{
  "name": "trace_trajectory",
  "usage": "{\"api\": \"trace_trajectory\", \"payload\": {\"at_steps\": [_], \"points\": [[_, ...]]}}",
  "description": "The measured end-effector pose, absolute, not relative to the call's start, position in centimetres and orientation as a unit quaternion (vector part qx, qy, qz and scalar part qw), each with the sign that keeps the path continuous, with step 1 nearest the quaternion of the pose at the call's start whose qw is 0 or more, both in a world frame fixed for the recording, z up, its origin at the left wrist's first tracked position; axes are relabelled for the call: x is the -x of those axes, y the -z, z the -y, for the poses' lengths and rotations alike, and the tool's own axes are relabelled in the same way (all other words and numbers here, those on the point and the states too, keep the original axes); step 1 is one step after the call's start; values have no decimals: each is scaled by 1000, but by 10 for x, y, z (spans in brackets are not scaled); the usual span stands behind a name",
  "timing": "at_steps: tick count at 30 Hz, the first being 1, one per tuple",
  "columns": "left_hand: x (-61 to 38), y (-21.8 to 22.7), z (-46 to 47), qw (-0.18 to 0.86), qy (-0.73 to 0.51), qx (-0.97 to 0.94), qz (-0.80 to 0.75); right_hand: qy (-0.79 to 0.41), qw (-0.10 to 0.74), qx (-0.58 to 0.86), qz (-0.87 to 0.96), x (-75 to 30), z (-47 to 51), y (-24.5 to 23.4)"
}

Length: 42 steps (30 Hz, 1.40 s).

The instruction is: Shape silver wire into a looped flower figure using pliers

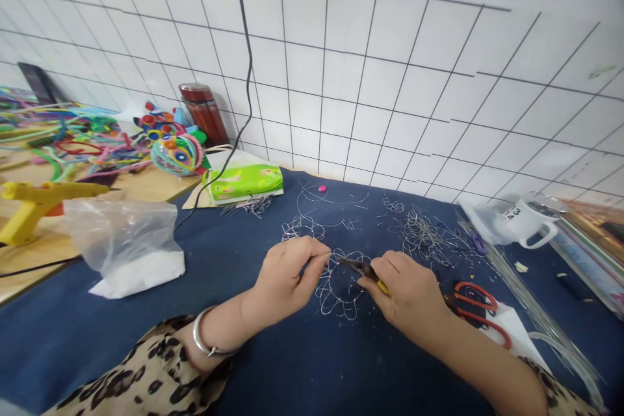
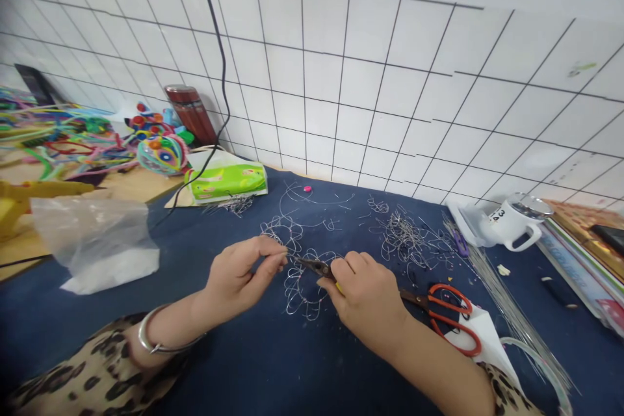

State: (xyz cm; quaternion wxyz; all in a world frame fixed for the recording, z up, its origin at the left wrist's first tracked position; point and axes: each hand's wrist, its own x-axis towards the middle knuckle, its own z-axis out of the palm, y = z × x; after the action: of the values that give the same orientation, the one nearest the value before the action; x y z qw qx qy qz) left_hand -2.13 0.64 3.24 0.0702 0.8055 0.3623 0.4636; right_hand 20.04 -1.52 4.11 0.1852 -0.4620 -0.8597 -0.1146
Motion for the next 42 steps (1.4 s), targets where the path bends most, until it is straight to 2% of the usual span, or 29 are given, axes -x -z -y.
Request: {"api": "trace_trajectory", "payload": {"at_steps": [13,22,28,34,38,42], "points": [[28,-25,-15,-78,-397,-868,-289,94,155,475,861,-202,15,-42],[22,-24,-11,-117,-309,-906,-264,96,118,486,861,-198,18,-40],[21,-28,-13,16,-347,-859,-377,91,112,503,852,-212,25,-54],[17,-24,-21,196,-367,-826,-381,42,142,552,820,-254,35,-46],[12,-22,-22,245,-409,-808,-346,-47,188,586,787,-270,44,-34],[-1,-34,-21,308,-398,-793,-344,-163,241,597,748,-264,49,-46]]}}
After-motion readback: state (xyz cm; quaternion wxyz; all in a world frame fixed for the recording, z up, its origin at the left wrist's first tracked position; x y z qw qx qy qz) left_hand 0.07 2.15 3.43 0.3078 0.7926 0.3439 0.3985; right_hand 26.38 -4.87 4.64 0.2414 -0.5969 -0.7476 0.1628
